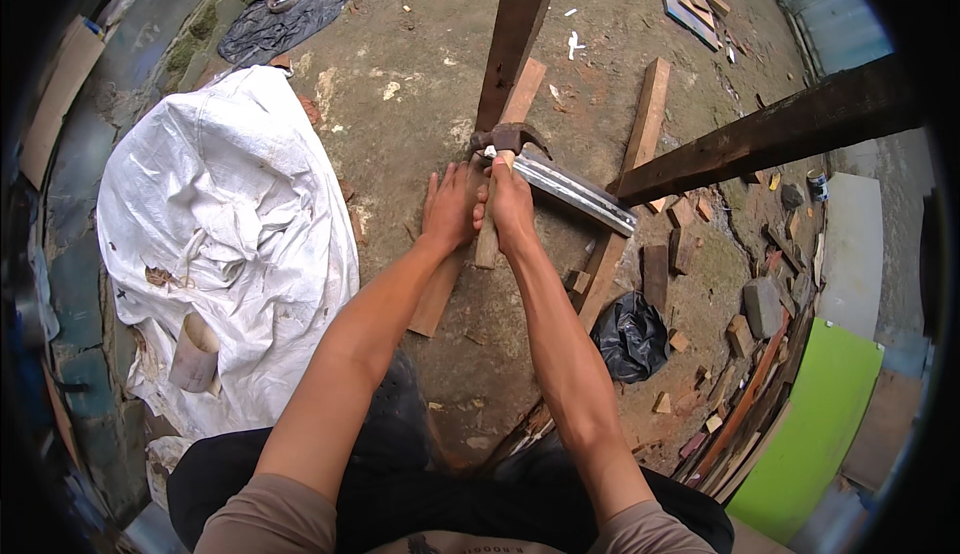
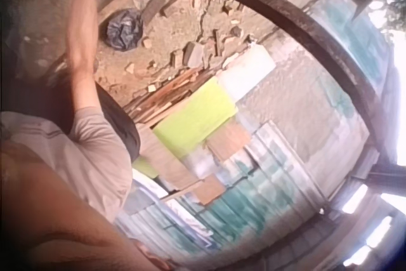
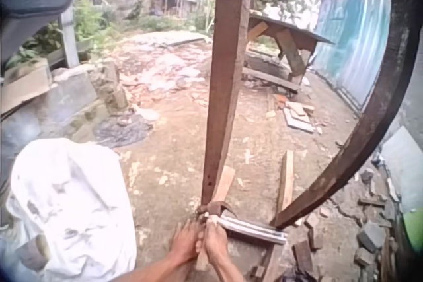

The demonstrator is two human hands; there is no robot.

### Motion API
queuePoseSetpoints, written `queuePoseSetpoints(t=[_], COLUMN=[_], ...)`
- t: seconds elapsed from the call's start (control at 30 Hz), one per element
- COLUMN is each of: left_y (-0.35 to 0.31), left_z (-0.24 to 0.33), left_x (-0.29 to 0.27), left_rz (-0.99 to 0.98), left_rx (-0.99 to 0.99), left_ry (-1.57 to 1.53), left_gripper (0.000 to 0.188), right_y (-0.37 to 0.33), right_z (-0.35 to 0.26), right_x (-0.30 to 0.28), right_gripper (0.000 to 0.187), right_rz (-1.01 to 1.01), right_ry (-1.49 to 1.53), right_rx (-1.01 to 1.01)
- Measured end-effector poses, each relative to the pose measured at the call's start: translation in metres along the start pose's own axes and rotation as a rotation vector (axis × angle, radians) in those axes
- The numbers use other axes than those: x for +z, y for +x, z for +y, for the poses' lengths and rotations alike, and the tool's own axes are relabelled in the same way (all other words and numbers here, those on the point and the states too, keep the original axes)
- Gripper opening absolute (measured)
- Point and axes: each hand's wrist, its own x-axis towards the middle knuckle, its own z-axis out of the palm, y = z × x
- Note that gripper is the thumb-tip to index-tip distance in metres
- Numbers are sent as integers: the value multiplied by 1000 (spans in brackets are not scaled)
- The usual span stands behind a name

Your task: The person sits on the ground and repeatedly hammers nails into a metal bracket attached to a wooden frame. They retrieve nails from a black plastic bag and continue hammering along the bracket.

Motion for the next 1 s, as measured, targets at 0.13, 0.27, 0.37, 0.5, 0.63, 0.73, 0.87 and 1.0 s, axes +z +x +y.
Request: queuePoseSetpoints(t=[0.13,0.27,0.37,0.5,0.63,0.73,0.87,1.0], left_y=[5,43,65,88,99,100,97,96], left_z=[3,1,6,-5,3,5,34,44], left_x=[-9,-14,-27,-33,-36,-37,-51,-57], left_rz=[71,164,23,-91,-190,-216,-178,-158], left_rx=[-139,-442,-437,-439,-441,-464,-455,-417], left_ry=[-212,-754,-590,-461,-271,-172,-87,-32], left_gripper=[60,47,47,47,45,43,39,32], right_y=[-10,21,17,14,17,13,9,7], right_z=[2,14,5,2,3,4,0,0], right_x=[-25,-90,-106,-109,-122,-116,-111,-107], right_gripper=[45,46,51,46,41,38,37,38], right_rz=[192,401,441,383,344,329,309,299], right_ry=[-72,-688,-886,-955,-954,-986,-1067,-1048], right_rx=[-139,-266,-285,-318,-334,-314,-286,-297])
